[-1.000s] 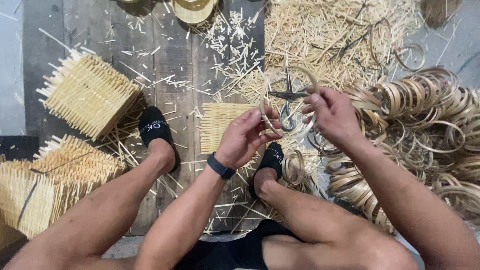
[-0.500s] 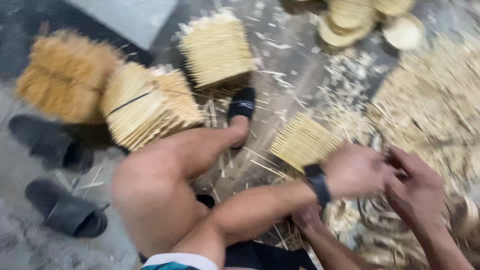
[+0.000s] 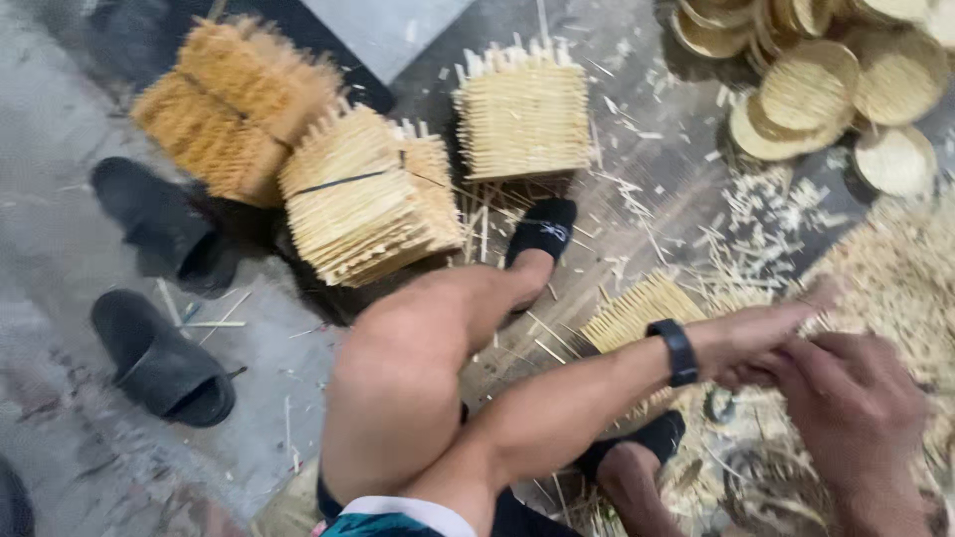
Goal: The person sits on the floor of a bamboo craft workshop and assembles woven bamboo basket lids. They place a woven bamboo mat into a bamboo ring, press the ring around the mat, trim excess bamboo strip ends with scissors, and set finished lids onto a pile of completed baskets.
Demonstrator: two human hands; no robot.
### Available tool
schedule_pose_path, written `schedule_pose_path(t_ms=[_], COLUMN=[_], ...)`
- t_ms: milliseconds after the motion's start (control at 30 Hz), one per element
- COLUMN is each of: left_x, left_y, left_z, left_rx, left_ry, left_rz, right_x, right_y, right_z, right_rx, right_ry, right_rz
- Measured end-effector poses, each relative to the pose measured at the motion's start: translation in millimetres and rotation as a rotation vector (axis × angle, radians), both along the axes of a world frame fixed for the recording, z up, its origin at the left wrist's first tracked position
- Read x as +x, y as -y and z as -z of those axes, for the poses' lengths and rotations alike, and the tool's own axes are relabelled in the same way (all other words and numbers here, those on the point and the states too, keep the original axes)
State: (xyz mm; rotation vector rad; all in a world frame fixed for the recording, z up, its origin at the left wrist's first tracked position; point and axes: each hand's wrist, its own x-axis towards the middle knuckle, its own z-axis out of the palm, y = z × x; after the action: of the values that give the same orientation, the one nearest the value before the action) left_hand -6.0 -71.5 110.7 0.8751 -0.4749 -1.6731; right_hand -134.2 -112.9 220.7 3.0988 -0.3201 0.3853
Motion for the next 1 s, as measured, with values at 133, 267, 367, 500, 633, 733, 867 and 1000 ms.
schedule_pose_path(t_ms=[133,267,367,500,633,733,867,1000], left_x=[-15.7,-18.9,-21.2,-22.2,-6.5,3.8,7.9,5.8], left_y=[-22.6,-29.0,-32.0,-31.6,-33.5,-35.7,-35.4,-32.8], left_z=[5.4,-2.9,-0.7,14.2,29.9,37.7,44.0,46.3], left_rx=[0.172,0.251,0.304,0.188,-0.034,0.055,0.22,0.359], left_ry=[-0.1,-0.277,-0.18,-0.204,-0.416,-0.619,-0.392,-0.335], left_rz=[-0.083,-0.261,-0.256,-0.263,-0.595,-0.463,-0.171,-0.299], right_x=[-0.2,-5.6,-6.9,-20.4,-45.9,-62.4,-83.7,-83.9], right_y=[-18.7,-26.6,-20.1,5.7,19.2,15.6,19.2,13.7], right_z=[9.7,19.0,19.1,17.5,37.0,70.5,107.4,131.7], right_rx=[-0.032,0.004,0.027,0.693,1.8,2.139,2.329,2.409], right_ry=[-0.014,0.037,0.04,0.134,0.555,0.734,0.793,0.805], right_rz=[0.063,0.091,0.157,0.467,0.795,0.537,0.415,0.368])
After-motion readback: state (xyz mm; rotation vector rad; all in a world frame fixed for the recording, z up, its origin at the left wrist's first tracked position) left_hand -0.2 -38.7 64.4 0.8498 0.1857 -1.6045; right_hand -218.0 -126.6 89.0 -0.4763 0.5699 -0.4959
